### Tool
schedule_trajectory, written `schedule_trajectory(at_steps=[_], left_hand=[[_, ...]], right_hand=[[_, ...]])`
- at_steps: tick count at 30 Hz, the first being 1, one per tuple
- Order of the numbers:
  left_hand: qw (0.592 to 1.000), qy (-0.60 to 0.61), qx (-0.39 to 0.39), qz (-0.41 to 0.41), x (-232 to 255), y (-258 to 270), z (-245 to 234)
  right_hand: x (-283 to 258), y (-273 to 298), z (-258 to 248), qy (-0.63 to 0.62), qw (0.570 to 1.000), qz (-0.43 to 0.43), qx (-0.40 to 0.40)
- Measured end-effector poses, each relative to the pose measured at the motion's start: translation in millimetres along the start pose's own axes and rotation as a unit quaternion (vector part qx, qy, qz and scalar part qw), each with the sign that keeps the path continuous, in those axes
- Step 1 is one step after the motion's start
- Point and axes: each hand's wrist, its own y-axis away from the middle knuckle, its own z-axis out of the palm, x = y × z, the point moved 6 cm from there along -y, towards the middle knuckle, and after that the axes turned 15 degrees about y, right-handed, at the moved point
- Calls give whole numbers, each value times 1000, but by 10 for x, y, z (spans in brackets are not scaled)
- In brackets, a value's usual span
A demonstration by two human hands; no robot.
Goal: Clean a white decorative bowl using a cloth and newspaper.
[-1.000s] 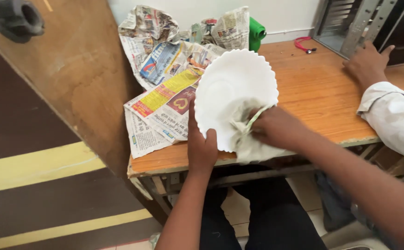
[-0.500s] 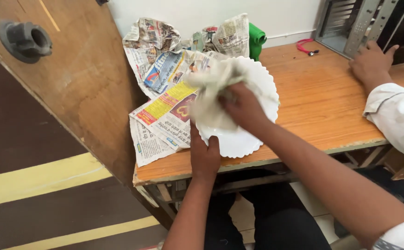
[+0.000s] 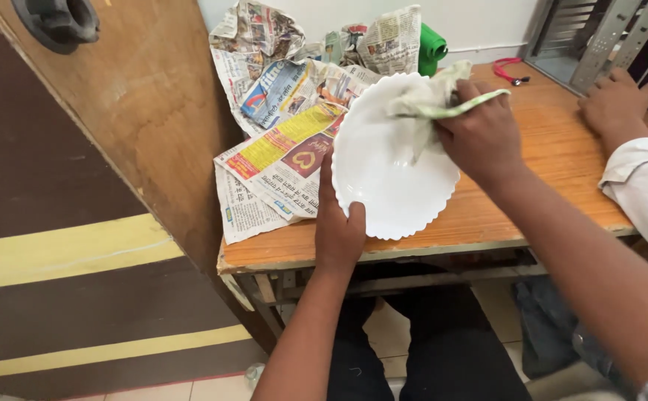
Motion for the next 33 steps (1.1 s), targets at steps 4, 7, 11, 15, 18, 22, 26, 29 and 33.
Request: schedule_trajectory(at_steps=[4, 7, 11, 15, 18, 22, 26, 29, 33], left_hand=[[1000, 19, 6, -8, -18, -9, 5], [999, -7, 8, 33, -68, -12, -14], [997, -41, 9, 61, -54, 55, -44], [999, -18, 16, 43, -68, -3, -36], [999, -13, 19, 24, -55, 11, -62], [1000, -21, 13, 18, -150, 46, -68], [997, -57, 49, 0, -481, 4, -137], [998, -43, 32, 12, -185, 37, -69], [998, -45, 13, 34, -14, 4, -51]], right_hand=[[-222, 372, 556, -54, 995, 50, -69], [-639, 644, 474, -117, 981, 81, -135], [-824, 724, 538, -157, 962, 129, -185], [-690, 403, 768, -476, 784, 335, -215], [-435, -167, 390, -544, 730, 413, -28], [-509, -280, 304, -443, 865, 171, 161], [-804, 232, 607, -360, 902, 196, -137], [-903, 662, 632, -436, 879, 101, -165], [-649, 608, 529, -267, 944, -119, -156]])
